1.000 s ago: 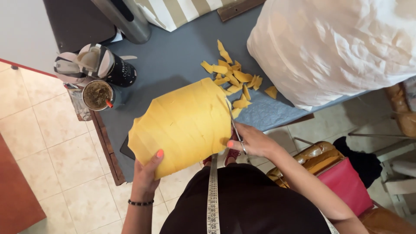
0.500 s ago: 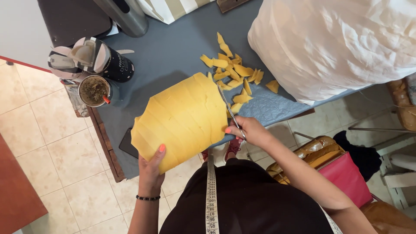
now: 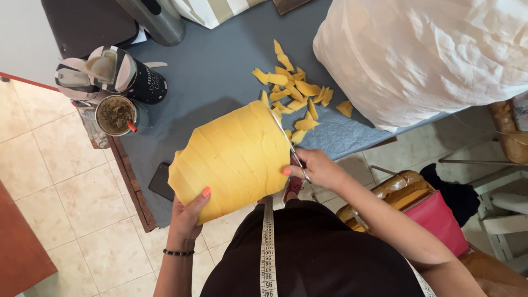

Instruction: Cutting a large piece of yellow foam into smaller, irregular pieces using a pair of scissors on a workbench.

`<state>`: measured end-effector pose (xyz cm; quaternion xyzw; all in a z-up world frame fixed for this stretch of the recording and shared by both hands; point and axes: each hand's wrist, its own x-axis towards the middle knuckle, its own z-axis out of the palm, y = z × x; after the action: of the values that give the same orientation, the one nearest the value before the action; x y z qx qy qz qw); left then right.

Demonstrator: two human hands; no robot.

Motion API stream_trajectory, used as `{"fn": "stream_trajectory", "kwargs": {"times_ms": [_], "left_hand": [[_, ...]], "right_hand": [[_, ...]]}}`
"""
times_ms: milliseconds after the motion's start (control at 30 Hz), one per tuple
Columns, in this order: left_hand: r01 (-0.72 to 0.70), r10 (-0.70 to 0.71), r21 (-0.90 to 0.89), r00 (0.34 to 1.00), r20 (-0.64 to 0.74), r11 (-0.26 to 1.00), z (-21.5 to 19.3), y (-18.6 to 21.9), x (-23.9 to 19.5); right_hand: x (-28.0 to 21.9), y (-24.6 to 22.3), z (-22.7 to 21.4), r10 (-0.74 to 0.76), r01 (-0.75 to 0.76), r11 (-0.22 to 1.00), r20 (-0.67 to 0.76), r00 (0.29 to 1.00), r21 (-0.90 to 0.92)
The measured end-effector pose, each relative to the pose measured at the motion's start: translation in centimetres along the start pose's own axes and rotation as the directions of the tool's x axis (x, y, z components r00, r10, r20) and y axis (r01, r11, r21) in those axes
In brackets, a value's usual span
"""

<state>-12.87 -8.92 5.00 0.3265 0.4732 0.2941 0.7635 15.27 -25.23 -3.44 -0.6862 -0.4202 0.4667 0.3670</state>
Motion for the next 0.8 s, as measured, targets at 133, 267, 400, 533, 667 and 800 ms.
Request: {"fn": "stream_trajectory", "kwargs": {"times_ms": [133,267,400,533,667,800], "left_hand": [[0.002,-0.001,0.016,0.999,-0.044,1.000,0.4,-0.1,0.3],[0.001,0.000,0.021,0.998,-0.070,1.000,0.4,0.0,0.2],[-0.021,0.024,0.073,0.999,-0.044,0.997,0.1,1.8,0.8],[-0.033,0.028,0.095,0.998,0.051,0.995,-1.1,3.8,1.2],[0.043,-0.061,0.120,0.987,0.148,0.992,-2.6,3.2,1.9],[0.098,-0.132,0.143,0.960,0.247,0.985,-1.9,3.5,2.3]], "right_hand": [[0.1,3.0,1.7,0.031,-0.025,0.996,-0.066,0.997,0.090],[-0.1,3.1,1.5,0.125,-0.116,0.975,-0.041,0.991,0.187],[0.3,3.1,-1.2,0.163,-0.171,0.979,0.082,0.983,0.110],[0.0,0.1,-3.9,0.079,-0.027,0.978,0.253,0.964,-0.205],[0.1,-2.6,-4.3,0.170,-0.065,0.939,0.291,0.942,-0.339],[0.3,-6.4,-4.1,0.202,-0.084,0.923,0.289,0.936,-0.375]]}}
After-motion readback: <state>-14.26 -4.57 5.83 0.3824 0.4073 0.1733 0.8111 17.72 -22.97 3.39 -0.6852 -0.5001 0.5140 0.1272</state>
